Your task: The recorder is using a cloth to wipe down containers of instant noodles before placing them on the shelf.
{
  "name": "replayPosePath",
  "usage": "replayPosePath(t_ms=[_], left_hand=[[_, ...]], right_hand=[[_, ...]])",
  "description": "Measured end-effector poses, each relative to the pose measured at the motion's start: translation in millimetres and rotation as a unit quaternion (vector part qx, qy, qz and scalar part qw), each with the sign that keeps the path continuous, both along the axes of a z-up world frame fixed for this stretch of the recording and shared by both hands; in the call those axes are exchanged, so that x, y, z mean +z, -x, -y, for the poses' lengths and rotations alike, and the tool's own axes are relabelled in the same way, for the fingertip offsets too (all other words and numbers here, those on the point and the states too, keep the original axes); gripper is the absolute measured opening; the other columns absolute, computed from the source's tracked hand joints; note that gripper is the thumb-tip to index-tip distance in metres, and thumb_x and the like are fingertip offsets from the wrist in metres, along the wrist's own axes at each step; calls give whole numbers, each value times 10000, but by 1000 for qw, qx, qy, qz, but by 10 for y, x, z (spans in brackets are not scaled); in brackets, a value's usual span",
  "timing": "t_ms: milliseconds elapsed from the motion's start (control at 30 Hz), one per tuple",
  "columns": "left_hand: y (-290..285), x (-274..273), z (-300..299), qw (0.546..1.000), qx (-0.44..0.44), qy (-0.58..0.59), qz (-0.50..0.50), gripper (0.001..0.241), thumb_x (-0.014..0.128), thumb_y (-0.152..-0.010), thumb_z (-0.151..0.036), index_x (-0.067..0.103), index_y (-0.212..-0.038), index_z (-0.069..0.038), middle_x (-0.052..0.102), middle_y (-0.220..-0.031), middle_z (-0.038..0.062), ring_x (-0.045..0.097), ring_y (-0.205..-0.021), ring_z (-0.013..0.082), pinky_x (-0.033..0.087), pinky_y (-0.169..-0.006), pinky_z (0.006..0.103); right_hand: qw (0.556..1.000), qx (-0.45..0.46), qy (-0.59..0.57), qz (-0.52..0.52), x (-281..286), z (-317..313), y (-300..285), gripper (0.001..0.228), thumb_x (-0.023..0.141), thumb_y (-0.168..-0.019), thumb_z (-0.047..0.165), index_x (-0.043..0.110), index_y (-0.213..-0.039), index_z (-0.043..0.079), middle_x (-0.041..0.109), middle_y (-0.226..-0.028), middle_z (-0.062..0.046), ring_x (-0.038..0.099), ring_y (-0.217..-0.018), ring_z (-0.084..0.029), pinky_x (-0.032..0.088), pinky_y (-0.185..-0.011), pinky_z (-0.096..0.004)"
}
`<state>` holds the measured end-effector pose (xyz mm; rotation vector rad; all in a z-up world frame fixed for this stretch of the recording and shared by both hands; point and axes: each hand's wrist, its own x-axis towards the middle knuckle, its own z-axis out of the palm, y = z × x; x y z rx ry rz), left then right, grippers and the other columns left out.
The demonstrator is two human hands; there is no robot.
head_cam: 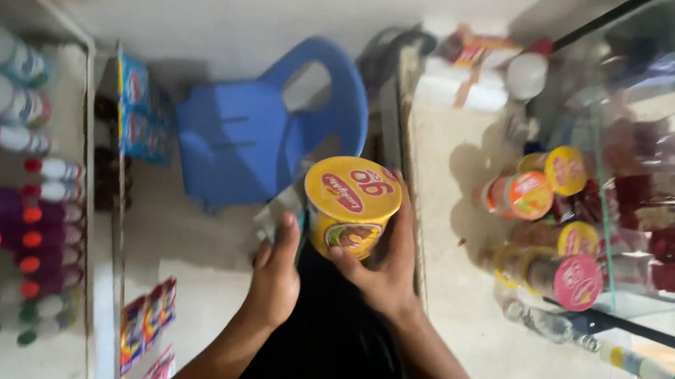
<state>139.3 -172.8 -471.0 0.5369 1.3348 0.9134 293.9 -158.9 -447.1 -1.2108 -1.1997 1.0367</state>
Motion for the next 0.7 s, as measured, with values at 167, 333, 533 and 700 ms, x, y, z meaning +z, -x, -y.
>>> replayPosePath(t_ms=[167, 333, 533, 700], left_hand=[[50, 174, 88, 996, -8, -78, 50, 604, 388, -1028, -400, 532, -1375, 73, 596, -1442, 150, 573, -1300, 214, 437, -1070, 305], [216, 142, 64, 991, 52, -120, 39, 596, 364, -1046, -417, 572, -1300, 81, 666, -1291, 160, 626, -1122, 225, 486, -960, 318], [532, 242, 88, 989, 139, -45, -12, 627, 377, -1005, -467, 617, -1236, 65, 701, -1197, 168, 646, -1054, 222, 496, -930, 333], [836, 231, 122, 973, 224, -15, -57, 616, 382, -1000, -464, 591, -1290, 37, 692, -1256, 186, 660, -1100, 246, 504, -971, 360]], right_hand=[[996, 17, 38, 79, 70, 79, 92, 1160, 885, -693, 150, 176, -1583, -78, 408, -1525, -330, 396, -1445, -421, 331, -1205, -495], [998, 61, 20, 12, -28, 45, 338, 1240, 925, -630, 40, 149, -1591, -71, 377, -1562, -300, 354, -1472, -388, 290, -1215, -487], [986, 153, 64, 7, -24, -251, 716, 1141, 899, -682, 116, 212, -1571, -85, 470, -1460, -302, 449, -1395, -368, 358, -1169, -474], [967, 242, 59, 56, -134, -543, 1197, 1150, 994, -565, 125, 371, -1519, -33, 542, -1363, -263, 542, -1318, -350, 401, -1143, -450]])
